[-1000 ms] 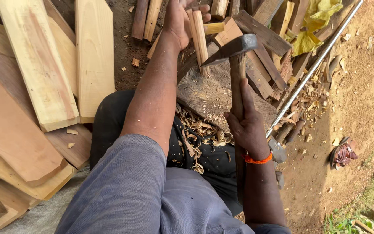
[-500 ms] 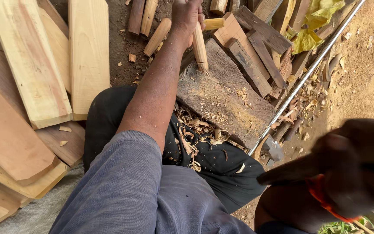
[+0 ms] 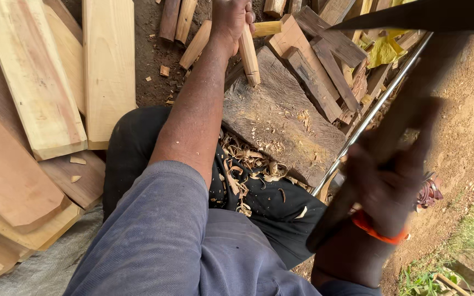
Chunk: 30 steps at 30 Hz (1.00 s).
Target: The person sits on the ground and uses a hammer and chisel to carve a small wooden piece. They repeatedly strike the chisel to shape the wood, occasionally rotating it to work on different sides.
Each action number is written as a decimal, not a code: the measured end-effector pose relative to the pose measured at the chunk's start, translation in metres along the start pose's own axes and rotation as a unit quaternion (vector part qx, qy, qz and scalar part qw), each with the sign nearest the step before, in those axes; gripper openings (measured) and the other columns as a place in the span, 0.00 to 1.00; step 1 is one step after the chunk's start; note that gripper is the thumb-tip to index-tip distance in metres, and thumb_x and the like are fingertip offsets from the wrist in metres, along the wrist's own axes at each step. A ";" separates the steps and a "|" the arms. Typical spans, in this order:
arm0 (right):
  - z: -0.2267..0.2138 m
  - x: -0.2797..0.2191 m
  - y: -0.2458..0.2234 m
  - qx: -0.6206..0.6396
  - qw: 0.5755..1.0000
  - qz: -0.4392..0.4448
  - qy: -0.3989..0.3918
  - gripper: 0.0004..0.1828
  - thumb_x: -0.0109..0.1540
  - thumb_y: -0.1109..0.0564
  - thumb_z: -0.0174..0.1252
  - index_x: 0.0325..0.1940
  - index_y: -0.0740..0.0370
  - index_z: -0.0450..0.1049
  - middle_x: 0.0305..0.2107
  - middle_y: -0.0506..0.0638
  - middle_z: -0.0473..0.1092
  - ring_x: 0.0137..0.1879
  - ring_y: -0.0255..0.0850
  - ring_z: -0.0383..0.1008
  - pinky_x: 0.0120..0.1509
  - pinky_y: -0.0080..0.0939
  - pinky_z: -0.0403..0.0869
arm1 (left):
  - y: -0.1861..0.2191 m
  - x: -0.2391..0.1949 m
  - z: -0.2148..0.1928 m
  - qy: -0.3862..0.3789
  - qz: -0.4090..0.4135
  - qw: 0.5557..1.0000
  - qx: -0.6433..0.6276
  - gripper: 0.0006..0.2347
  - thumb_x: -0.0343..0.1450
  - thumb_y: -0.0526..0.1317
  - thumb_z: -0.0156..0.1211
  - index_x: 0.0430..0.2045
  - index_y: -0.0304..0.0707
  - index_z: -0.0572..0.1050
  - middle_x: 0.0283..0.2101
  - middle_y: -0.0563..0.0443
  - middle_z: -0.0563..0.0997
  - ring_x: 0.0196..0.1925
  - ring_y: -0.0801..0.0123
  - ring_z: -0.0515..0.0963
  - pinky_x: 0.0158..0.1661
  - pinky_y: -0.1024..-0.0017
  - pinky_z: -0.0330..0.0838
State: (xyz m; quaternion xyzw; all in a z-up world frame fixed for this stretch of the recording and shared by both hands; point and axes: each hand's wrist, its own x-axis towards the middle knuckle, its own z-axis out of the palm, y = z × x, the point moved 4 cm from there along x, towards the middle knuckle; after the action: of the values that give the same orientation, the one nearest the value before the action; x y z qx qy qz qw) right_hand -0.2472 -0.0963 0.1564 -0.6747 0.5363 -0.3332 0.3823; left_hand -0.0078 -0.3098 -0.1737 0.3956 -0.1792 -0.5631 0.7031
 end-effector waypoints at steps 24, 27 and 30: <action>0.085 -0.030 0.103 -0.187 0.971 0.122 -0.082 0.52 0.60 0.62 0.60 0.83 0.41 0.43 0.48 0.68 0.75 0.49 0.61 0.79 0.55 0.55 0.76 | 0.071 -0.039 0.058 -0.164 0.176 0.948 0.208 0.08 0.77 0.38 0.61 0.43 0.36 0.69 0.34 0.52 0.75 0.24 0.75 0.75 0.23 0.75 0.75; 0.088 -0.025 0.121 -0.165 0.982 0.071 -0.052 0.54 0.57 0.63 0.59 0.82 0.38 0.41 0.50 0.68 0.73 0.47 0.62 0.80 0.52 0.56 0.77 | 0.089 -0.073 0.075 -0.189 0.322 0.864 0.337 0.07 0.80 0.37 0.61 0.45 0.37 0.70 0.39 0.49 0.78 0.40 0.68 0.82 0.41 0.69 0.83; 0.091 -0.022 0.129 -0.168 0.970 0.156 -0.083 0.55 0.59 0.62 0.58 0.82 0.30 0.36 0.38 0.65 0.78 0.42 0.59 0.82 0.49 0.55 0.78 | 0.098 -0.096 0.078 -0.215 0.336 0.836 0.377 0.07 0.77 0.36 0.61 0.43 0.35 0.69 0.38 0.46 0.78 0.39 0.65 0.83 0.40 0.65 0.81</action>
State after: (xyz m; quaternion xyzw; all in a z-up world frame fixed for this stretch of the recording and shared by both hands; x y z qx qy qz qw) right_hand -0.2343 -0.0773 -0.0010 -0.6623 0.6499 -0.1176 0.3539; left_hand -0.0278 -0.2425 -0.0324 0.4145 -0.6464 -0.2521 0.5889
